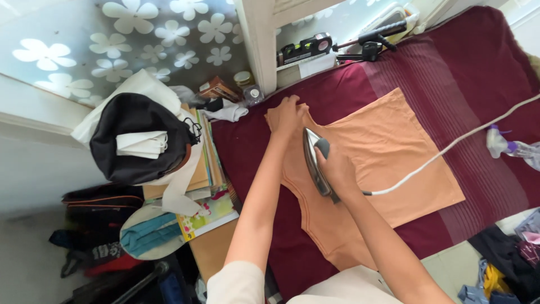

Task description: The person irons a peach-colored t-shirt and then a pair of black pants on a maroon-covered ironing board. They use a steam iron and a spray bottle, flipping the t-shirt to iron both sides and smoothing the fabric before each pass.

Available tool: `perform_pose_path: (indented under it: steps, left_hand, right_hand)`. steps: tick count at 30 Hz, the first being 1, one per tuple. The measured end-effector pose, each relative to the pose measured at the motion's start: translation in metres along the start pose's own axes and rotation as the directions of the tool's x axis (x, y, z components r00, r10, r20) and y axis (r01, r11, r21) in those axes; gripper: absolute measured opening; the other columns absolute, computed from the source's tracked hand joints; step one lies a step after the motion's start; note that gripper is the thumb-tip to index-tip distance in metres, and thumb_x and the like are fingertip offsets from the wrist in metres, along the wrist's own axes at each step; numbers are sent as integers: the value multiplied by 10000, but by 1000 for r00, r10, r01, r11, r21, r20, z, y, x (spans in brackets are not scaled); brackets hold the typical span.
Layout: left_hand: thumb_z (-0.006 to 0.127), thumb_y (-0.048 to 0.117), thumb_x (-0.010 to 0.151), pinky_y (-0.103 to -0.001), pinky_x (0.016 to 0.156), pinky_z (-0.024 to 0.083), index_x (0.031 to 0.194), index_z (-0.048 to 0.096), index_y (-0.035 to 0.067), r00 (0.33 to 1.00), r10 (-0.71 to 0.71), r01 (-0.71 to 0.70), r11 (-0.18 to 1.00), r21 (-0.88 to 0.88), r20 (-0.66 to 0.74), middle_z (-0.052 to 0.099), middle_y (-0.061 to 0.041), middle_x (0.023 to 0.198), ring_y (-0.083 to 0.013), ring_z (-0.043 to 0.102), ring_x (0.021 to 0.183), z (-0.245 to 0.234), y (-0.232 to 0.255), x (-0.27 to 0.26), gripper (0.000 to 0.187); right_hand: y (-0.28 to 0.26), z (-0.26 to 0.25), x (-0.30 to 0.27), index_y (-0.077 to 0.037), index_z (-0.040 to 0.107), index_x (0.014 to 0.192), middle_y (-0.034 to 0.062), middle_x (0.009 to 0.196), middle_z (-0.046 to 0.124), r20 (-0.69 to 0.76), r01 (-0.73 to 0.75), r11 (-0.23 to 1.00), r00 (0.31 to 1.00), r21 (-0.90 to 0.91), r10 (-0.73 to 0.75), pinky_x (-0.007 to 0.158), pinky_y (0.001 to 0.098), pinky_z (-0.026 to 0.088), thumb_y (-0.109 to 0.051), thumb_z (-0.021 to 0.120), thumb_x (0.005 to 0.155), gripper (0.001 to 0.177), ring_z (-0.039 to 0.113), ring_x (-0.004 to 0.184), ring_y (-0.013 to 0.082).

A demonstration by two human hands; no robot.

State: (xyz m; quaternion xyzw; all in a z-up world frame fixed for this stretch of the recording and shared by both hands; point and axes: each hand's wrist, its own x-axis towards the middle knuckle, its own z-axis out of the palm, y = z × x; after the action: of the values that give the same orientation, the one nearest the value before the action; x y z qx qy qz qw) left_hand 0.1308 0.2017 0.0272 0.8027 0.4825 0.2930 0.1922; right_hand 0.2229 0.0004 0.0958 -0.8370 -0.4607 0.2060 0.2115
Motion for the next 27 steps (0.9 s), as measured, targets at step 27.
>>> perform_pose_path:
  steps: [27]
  left_hand:
    - [680, 255, 901, -405, 594, 498, 883, 710, 9, 885, -447, 373, 847, -378, -129, 674, -138, 695, -275, 648, 614, -16, -65, -37, 249]
  right_hand:
    - [-49, 7, 90, -2, 621, 1050, 314, 940, 718, 89, 153, 984, 985, -86, -145, 795, 579, 538, -479, 626, 961, 485, 696, 910, 498]
